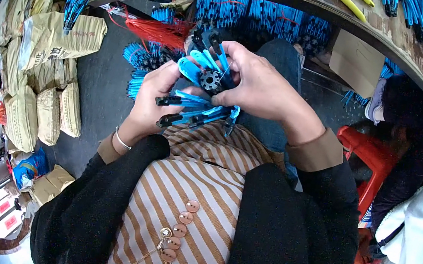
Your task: The person gathers blue umbrella ribs, aligns them, and threads a wire through the rib ends. They then secure the ribs to a plastic hub by wrapping the wire and using pliers to twist and trim the excess wire.
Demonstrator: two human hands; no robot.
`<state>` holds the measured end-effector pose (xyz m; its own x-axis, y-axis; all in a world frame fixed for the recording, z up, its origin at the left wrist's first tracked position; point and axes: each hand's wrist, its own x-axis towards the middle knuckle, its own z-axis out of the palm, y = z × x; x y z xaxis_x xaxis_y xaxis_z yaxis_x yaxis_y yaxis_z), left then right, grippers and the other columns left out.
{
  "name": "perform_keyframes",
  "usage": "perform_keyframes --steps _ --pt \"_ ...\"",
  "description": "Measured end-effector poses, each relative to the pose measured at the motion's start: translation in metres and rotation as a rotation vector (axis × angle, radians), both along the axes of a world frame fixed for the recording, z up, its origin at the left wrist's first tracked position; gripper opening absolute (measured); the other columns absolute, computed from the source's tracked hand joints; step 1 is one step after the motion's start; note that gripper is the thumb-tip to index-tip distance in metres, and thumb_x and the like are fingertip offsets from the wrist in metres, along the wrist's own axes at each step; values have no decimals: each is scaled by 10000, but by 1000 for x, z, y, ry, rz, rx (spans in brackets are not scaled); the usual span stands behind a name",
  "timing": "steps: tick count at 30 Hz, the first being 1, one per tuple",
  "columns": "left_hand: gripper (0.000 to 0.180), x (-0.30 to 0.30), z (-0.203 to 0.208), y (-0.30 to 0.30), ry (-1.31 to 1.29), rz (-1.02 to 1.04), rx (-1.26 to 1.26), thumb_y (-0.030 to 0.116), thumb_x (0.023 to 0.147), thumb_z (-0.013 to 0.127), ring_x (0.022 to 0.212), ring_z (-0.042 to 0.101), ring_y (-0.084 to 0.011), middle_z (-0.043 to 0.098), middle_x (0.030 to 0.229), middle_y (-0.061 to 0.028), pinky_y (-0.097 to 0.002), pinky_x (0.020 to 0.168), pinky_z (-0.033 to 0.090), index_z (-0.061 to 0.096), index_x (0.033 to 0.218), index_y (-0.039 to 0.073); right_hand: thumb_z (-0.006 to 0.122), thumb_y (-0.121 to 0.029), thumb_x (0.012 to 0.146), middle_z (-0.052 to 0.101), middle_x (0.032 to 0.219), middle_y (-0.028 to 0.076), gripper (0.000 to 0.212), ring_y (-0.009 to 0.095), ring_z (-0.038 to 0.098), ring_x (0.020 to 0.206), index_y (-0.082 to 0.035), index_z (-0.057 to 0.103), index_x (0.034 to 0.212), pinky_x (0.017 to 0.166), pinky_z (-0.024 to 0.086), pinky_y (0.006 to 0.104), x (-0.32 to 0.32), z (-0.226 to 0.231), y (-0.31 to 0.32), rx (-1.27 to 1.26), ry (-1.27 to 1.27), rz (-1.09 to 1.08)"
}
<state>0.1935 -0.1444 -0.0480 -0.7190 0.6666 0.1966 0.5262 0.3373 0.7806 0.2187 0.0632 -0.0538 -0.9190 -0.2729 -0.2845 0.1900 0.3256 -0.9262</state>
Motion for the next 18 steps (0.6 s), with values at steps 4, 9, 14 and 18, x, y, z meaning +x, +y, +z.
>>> perform_keyframes --steps 4,9,14,18 --pt "288 2 7 12 -14 -23 -21 191 718 746 645 544 -191 605 782 -98 -271 591 451 607 878 -4 755 -26 602 607 1034 134 709 175 563 851 49 455 1240 720 475 274 2 3 -2 -131 -6 42" --pt "376 -11 -9 16 334 3 -169 301 652 792 574 498 -181 546 670 -62 -288 541 433 627 836 18 771 -46 596 590 1031 146 715 174 558 833 51 450 1228 697 474 259 0 -6 -1 -78 101 25" --pt "402 -23 0 24 299 -4 -120 338 644 791 555 473 -176 521 651 -56 -287 525 420 635 835 21 782 -52 591 579 1057 160 658 171 544 780 66 479 1163 640 458 250 12 4 -5 122 231 -271" --pt "426 -28 -12 24 309 -21 -67 365 641 787 569 486 -184 529 660 -62 -289 541 429 634 835 18 773 -52 616 596 1009 147 525 168 544 757 58 534 1070 596 439 247 21 13 -3 348 230 -278"
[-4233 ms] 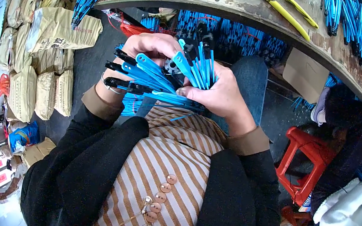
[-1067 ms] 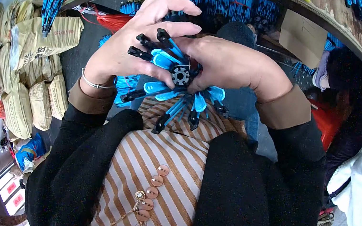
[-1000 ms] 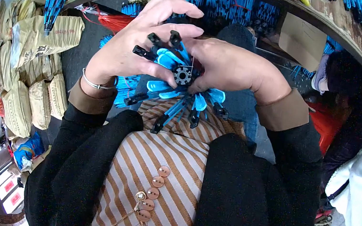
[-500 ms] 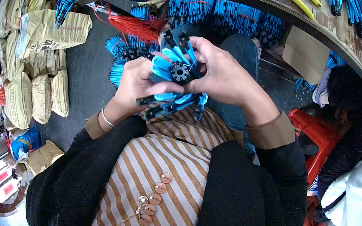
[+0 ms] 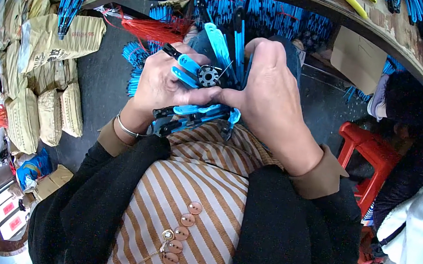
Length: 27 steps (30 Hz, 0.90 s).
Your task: The person gathers blue umbrella ribs, aligns them, and threads a wire through the rib ends. They then secure the ribs to a plastic hub by wrapping the wire and using pliers to twist and trim the excess wire.
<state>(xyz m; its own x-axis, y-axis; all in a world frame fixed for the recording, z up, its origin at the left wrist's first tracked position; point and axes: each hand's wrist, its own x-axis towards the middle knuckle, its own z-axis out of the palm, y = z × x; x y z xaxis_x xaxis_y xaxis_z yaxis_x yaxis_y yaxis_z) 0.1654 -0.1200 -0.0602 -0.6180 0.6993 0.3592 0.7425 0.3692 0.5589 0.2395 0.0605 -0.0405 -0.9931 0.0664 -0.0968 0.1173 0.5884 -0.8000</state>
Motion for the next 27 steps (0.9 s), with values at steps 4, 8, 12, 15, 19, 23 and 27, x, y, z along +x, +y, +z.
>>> perform_keyframes --steps 4,8,12,15,19,23,27 --pt "428 -3 -4 1 44 -28 10 369 659 773 595 500 -197 535 679 -72 -302 571 439 630 856 17 753 -46 650 602 930 124 397 160 530 717 49 573 990 566 420 253 -7 3 11 -107 -153 89" --pt "422 -4 -4 -1 69 -52 -12 360 680 757 629 512 -213 542 710 -81 -320 613 447 625 889 18 724 -44 687 600 828 103 273 156 517 666 40 603 917 550 409 267 -16 -3 17 -315 -251 240" --pt "422 -6 -5 -3 8 -87 -53 348 685 745 670 522 -231 553 758 -89 -337 662 450 618 926 26 686 -53 718 592 712 102 159 160 517 608 29 631 842 548 416 286 -17 -14 15 -393 -128 372" --pt "426 -9 -11 -3 -36 -168 14 332 673 745 691 523 -236 561 799 -87 -339 696 440 613 945 32 679 -59 724 581 703 93 159 165 492 578 31 634 848 548 407 292 -16 -25 9 -405 6 403" --pt "413 -12 -14 -3 -79 -212 31 303 657 751 700 523 -240 565 824 -83 -337 714 432 611 940 37 678 -62 722 571 692 89 165 171 477 565 33 635 850 549 398 300 -15 -26 8 -420 11 388" --pt "392 -11 -15 -1 -101 -228 51 263 635 760 698 518 -241 565 827 -75 -333 718 423 612 922 41 680 -66 718 561 680 85 165 175 470 561 34 637 843 547 387 304 -15 -27 9 -429 -15 377" --pt "372 -8 -14 3 -88 -217 121 210 606 773 688 508 -234 559 802 -62 -329 710 414 613 899 45 682 -73 721 548 666 78 149 176 463 556 31 641 819 540 376 301 -19 -30 12 -431 26 426"
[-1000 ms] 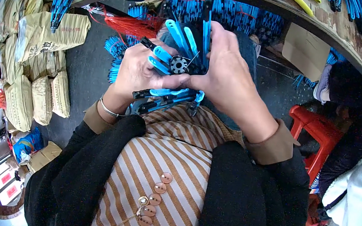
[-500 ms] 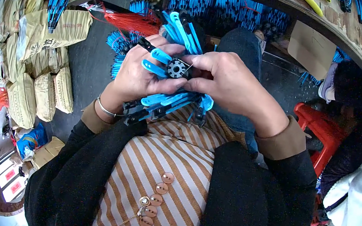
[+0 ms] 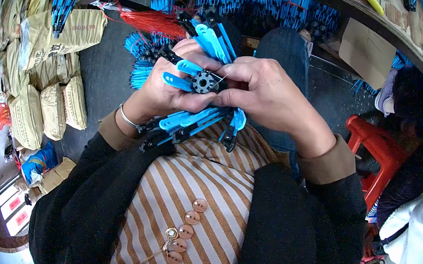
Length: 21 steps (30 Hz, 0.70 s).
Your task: The person gathers blue umbrella ribs, aligns them, and threads a wire through the rib ends. They then secure the ribs to a plastic hub by wrapping the wire and using pliers to twist and trim the excess wire.
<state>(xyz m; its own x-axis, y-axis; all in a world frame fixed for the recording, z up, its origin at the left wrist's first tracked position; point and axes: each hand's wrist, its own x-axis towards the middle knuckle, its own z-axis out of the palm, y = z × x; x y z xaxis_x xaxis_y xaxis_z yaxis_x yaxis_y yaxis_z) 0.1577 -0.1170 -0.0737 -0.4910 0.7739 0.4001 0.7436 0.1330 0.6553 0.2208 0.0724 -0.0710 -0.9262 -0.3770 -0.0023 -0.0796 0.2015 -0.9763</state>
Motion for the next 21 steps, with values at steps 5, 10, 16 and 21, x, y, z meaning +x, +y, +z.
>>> perform_keyframes --steps 5,10,16,21 --pt "362 1 -1 3 -78 0 67 147 552 782 672 484 -214 538 757 -38 -318 699 405 612 857 52 703 -87 710 534 645 59 134 155 447 546 24 650 761 518 357 284 -1 -2 1 -41 -36 6" --pt "341 0 -4 6 -102 -29 129 104 526 785 647 462 -197 514 718 -21 -304 674 402 611 817 60 721 -96 701 519 622 41 132 137 428 532 19 658 714 504 343 272 0 -6 1 -119 -75 -10" --pt "301 -4 0 8 -123 -77 159 87 540 784 620 452 -189 505 703 -23 -291 617 406 616 789 63 733 -95 693 515 610 34 133 127 414 522 14 683 751 500 338 268 0 -8 1 -147 -85 -4" --pt "282 -5 0 15 -96 -107 185 73 549 780 621 466 -185 509 695 -24 -280 591 412 626 786 63 741 -84 687 517 618 34 151 127 411 531 18 687 786 506 334 266 -1 -12 6 -202 -136 -5"
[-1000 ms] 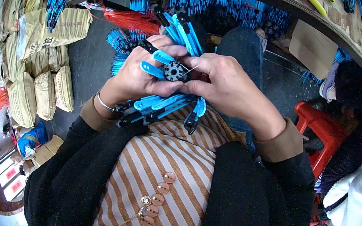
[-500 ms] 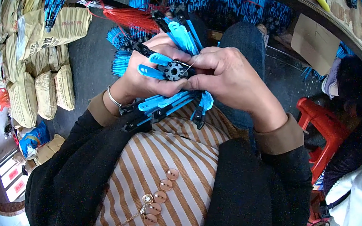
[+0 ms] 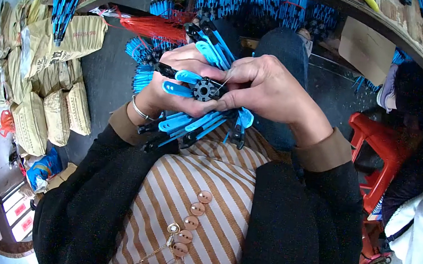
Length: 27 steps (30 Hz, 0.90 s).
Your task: The person gathers blue umbrella ribs, aligns them, and threads a wire through the rib ends. They then secure the ribs to a plastic hub by wrapping the wire and using pliers to twist and trim the excess wire.
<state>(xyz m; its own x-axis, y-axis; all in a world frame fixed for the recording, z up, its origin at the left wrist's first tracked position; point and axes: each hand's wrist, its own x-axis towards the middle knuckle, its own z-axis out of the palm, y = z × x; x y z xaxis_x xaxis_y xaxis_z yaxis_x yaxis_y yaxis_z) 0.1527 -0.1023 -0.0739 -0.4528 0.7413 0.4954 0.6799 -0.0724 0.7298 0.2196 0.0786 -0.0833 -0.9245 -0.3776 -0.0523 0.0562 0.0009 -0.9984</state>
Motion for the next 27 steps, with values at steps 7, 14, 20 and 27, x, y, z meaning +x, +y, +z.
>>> perform_keyframes --steps 7,14,20,27 --pt "263 -4 -1 7 -118 18 -25 46 574 771 651 493 -178 528 721 -27 -271 605 426 634 799 58 719 -96 716 528 649 40 174 127 424 557 27 682 832 526 345 266 -1 -2 5 -15 5 -56" --pt "242 -9 -6 2 -363 119 -115 45 607 771 654 490 -158 523 762 -22 -265 604 420 635 807 63 672 -114 770 541 689 47 180 126 441 579 29 670 879 545 363 269 -4 2 -2 152 75 -110" --pt "212 3 -3 2 -354 157 -107 49 635 756 652 477 -143 489 777 -20 -252 611 406 628 803 68 651 -109 799 544 707 47 163 125 445 590 26 664 889 553 365 267 0 -2 -7 56 6 -83" --pt "187 13 -6 -3 -418 204 -55 40 647 727 676 474 -141 473 785 -28 -256 639 403 616 796 57 677 -43 756 569 706 15 119 93 476 620 41 641 832 568 379 217 8 10 -16 -75 -164 -213"
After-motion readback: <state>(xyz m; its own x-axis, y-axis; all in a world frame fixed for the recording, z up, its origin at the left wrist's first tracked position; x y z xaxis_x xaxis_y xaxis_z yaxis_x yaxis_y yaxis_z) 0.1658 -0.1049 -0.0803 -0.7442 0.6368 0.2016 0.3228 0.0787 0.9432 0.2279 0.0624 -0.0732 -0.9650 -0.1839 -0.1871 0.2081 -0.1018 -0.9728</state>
